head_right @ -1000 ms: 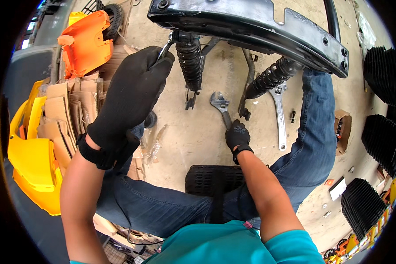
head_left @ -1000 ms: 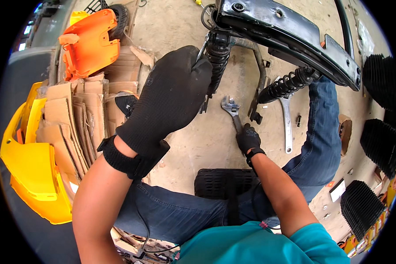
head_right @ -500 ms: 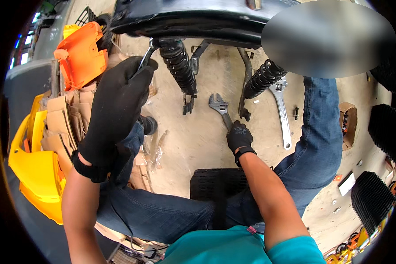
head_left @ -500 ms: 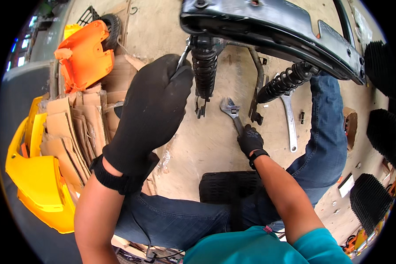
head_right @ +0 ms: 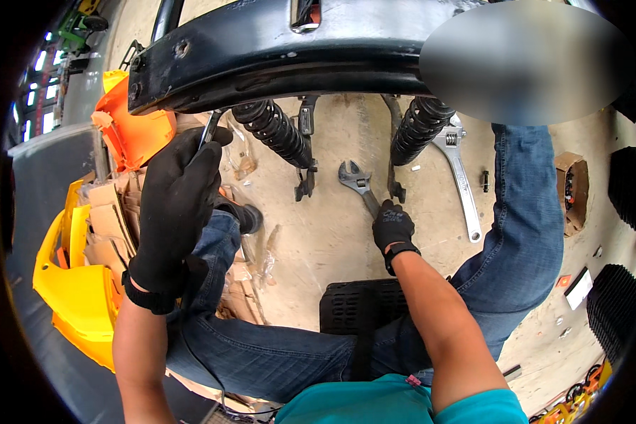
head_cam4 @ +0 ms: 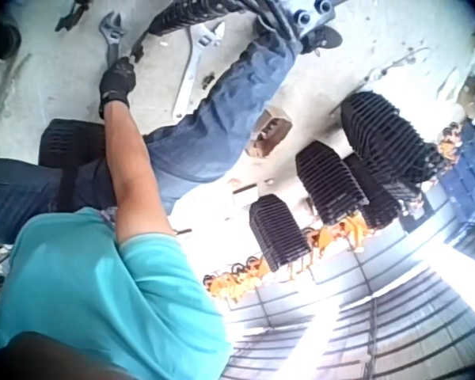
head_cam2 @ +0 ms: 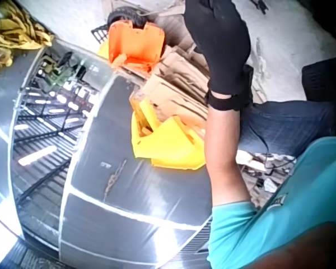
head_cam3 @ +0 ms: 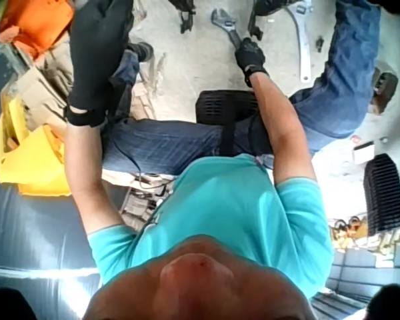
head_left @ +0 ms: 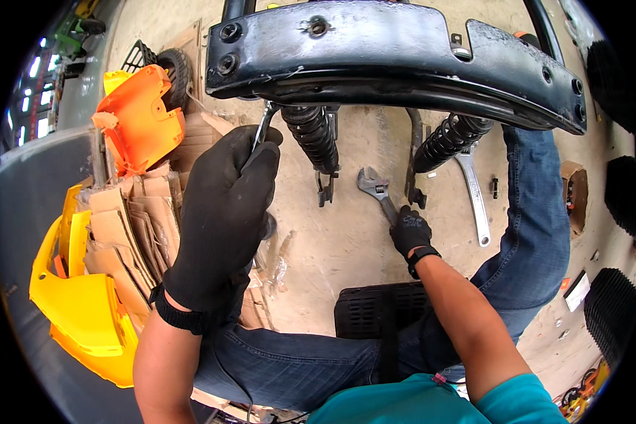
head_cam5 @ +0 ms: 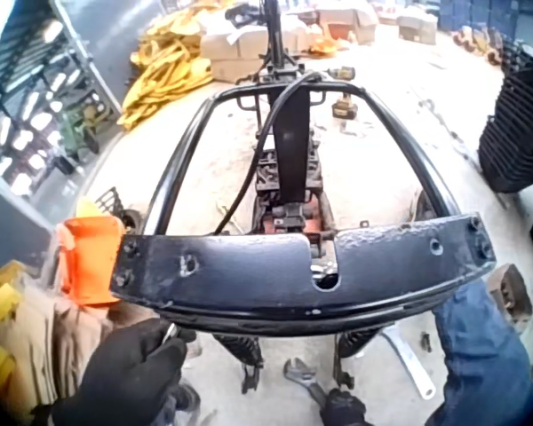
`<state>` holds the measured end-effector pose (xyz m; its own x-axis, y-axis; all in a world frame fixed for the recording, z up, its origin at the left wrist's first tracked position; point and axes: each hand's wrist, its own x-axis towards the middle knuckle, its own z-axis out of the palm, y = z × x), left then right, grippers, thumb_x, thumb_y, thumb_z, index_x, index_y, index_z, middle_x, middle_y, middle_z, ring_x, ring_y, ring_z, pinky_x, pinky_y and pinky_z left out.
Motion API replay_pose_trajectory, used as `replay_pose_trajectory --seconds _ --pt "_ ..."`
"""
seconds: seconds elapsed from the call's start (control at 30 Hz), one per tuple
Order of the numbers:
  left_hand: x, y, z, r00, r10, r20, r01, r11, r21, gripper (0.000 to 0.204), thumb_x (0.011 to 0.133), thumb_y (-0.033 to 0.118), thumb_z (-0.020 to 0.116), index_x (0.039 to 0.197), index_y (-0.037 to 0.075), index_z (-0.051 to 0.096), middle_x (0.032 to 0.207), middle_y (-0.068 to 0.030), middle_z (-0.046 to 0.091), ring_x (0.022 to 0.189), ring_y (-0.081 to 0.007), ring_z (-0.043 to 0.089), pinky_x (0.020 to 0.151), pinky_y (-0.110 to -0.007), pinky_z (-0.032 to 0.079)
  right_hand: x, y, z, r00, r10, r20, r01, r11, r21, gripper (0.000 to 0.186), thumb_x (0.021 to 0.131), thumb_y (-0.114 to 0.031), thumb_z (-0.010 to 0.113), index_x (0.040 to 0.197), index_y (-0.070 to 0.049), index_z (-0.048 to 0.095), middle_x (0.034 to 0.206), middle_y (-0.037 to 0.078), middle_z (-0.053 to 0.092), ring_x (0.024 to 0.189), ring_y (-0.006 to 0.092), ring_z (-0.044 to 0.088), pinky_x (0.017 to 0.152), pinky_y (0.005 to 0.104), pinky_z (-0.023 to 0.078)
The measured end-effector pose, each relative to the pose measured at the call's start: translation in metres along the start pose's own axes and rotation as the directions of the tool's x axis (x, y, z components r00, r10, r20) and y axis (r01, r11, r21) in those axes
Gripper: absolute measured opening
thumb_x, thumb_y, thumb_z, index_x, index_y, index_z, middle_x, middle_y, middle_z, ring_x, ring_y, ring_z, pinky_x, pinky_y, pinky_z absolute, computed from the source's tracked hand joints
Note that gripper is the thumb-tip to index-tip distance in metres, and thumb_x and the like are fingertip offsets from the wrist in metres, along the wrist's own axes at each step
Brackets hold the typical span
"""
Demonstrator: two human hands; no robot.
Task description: The person uses a wrench and an adjustable wrench to loosen and remove bolts from motorcycle shock absorbers, then handles the bolts and washers by hand.
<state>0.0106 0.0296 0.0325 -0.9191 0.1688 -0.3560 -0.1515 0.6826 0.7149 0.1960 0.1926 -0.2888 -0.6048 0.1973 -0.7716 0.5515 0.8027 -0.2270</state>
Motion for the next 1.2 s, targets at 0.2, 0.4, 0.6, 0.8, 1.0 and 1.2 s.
replay_pose_trajectory --seconds 0.2,0.4,0.6,0.8,1.0,1.2 --pt "-0.002 0.002 0.002 0.993 -0.119 0.013 0.12 0.983 -0.14 0.028 0.099 0.018 0.055 0.115 -0.004 0.065 0.075 0.0041 0.052 0.065 -0.0031 0.043 0.057 -0.021 0.033 -0.001 -0.001 -0.001 1.0 -0.005 -0.014 0.004 1.0 -0.012 0.037 0.086 -0.026 0.069 0.115 -0.006 0.059 0.11 0.019 0.065 0.102 0.0372 0.067 0.083 0.0482 0.055" --pt "-0.001 0.003 0.005 0.993 -0.115 -0.027 0.108 0.977 -0.181 0.018 0.096 0.015 0.057 0.103 -0.001 0.064 0.067 0.0036 0.049 0.054 -0.0033 0.041 0.049 -0.022 0.034 0.0 -0.002 -0.004 1.0 -0.004 -0.003 0.004 1.0 -0.029 0.036 0.086 -0.027 0.069 0.115 -0.006 0.06 0.11 0.019 0.066 0.101 0.0363 0.068 0.083 0.0468 0.055" --pt "-0.002 0.001 0.005 0.996 -0.07 -0.055 0.065 0.994 -0.084 0.021 0.096 0.015 0.057 0.105 -0.003 0.064 0.072 0.001 0.054 0.061 -0.0048 0.046 0.055 -0.023 0.038 0.003 0.002 0.001 0.999 -0.041 -0.021 0.041 0.999 -0.017 0.04 0.085 -0.026 0.071 0.115 -0.005 0.057 0.109 0.02 0.066 0.101 0.0374 0.067 0.083 0.0473 0.055" --pt "-0.001 -0.002 0.005 0.998 -0.005 -0.062 0.002 0.999 -0.048 0.021 0.096 0.014 0.056 0.106 -0.003 0.065 0.073 0.0003 0.055 0.062 -0.0059 0.048 0.056 -0.023 0.038 0.009 0.004 0.003 0.999 -0.034 0.037 0.034 0.999 0.0 0.048 0.082 -0.03 0.075 0.116 -0.003 0.053 0.111 0.022 0.064 0.104 0.0385 0.066 0.086 0.0475 0.054" --pt "-0.002 -0.001 0.006 0.997 0.013 -0.072 -0.015 1.0 -0.025 0.021 0.096 0.012 0.056 0.106 -0.004 0.065 0.073 0.0003 0.055 0.061 -0.0057 0.048 0.055 -0.023 0.038 0.008 0.002 0.001 0.999 -0.011 0.046 0.011 1.0 0.0 0.048 0.082 -0.031 0.074 0.116 -0.003 0.053 0.111 0.022 0.064 0.105 0.0383 0.066 0.087 0.0473 0.054" --pt "-0.001 -0.003 0.005 0.998 -0.042 -0.04 0.038 0.994 -0.1 0.019 0.096 0.012 0.056 0.103 -0.003 0.064 0.069 0.0018 0.051 0.06 -0.0049 0.046 0.054 -0.023 0.036 0.009 0.002 0.001 0.998 0.001 0.056 -0.001 1.0 -0.004 0.048 0.082 -0.031 0.074 0.115 -0.004 0.054 0.111 0.022 0.065 0.105 0.0383 0.066 0.087 0.047 0.054"
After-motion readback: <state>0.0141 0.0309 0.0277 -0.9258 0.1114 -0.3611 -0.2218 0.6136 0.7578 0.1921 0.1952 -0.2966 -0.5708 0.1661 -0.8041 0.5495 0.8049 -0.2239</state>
